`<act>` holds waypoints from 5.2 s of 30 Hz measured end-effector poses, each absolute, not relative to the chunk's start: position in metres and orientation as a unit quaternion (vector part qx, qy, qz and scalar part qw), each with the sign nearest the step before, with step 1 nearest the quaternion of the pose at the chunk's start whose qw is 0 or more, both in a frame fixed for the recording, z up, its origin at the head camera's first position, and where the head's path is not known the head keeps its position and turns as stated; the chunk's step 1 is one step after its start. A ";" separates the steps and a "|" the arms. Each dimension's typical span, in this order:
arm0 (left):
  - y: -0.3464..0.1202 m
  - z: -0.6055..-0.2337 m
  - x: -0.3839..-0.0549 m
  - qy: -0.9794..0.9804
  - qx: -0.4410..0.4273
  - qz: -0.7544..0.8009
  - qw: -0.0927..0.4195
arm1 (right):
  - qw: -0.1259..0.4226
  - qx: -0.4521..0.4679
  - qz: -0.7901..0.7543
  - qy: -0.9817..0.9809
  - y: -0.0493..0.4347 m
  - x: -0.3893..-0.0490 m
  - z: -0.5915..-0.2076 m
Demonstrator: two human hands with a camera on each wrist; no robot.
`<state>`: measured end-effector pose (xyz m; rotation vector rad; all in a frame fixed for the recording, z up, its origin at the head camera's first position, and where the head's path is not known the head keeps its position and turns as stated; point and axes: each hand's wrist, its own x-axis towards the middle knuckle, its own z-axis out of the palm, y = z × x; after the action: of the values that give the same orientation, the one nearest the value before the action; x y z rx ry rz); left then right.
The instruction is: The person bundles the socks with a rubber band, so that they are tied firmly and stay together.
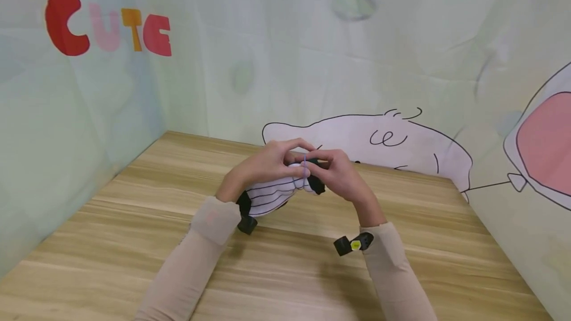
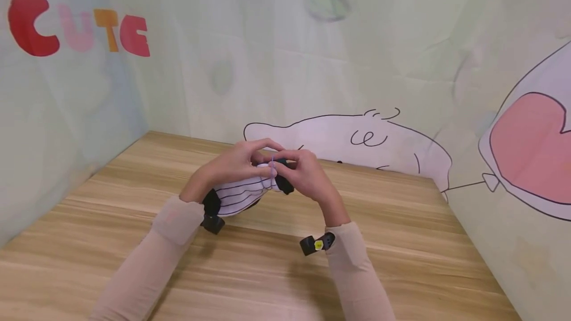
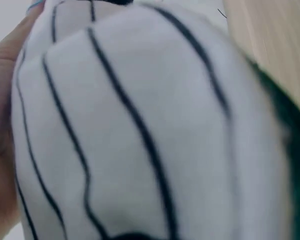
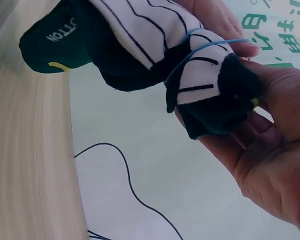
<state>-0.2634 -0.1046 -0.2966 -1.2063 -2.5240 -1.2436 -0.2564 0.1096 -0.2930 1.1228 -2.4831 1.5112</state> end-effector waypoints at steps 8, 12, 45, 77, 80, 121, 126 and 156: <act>-0.105 -0.296 -0.265 -0.823 -0.368 -0.428 0.067 | 0.025 0.341 0.494 -0.799 0.108 -0.254 -0.292; -0.105 -0.295 -0.266 -0.823 -0.340 -0.441 0.108 | 0.015 0.342 0.504 -0.793 0.109 -0.255 -0.293; -0.113 -0.291 -0.268 -0.838 -0.315 -0.416 0.161 | -0.007 0.437 0.476 -0.764 0.135 -0.258 -0.286; -0.100 -0.288 -0.262 -0.826 -0.413 -0.359 0.134 | 0.088 0.325 0.364 -0.868 0.132 -0.261 -0.285; -0.100 -0.289 -0.262 -0.835 -0.389 -0.367 0.131 | 0.087 0.342 0.377 -0.856 0.134 -0.261 -0.285; -0.126 -0.288 -0.260 -0.846 -0.389 -0.362 -0.053 | 0.149 0.323 0.441 -0.824 0.179 -0.262 -0.274; -0.132 -0.289 -0.261 -0.841 -0.380 -0.377 -0.070 | 0.149 0.320 0.443 -0.824 0.182 -0.267 -0.275; -0.156 -0.300 -0.269 -0.889 -0.347 -0.299 -0.025 | -0.021 0.306 0.436 -0.846 0.183 -0.284 -0.295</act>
<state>-0.2686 -0.1555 -0.2998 -1.1082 -2.8375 -0.9551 -0.2840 0.1828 -0.2945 0.9752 -2.6933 1.3893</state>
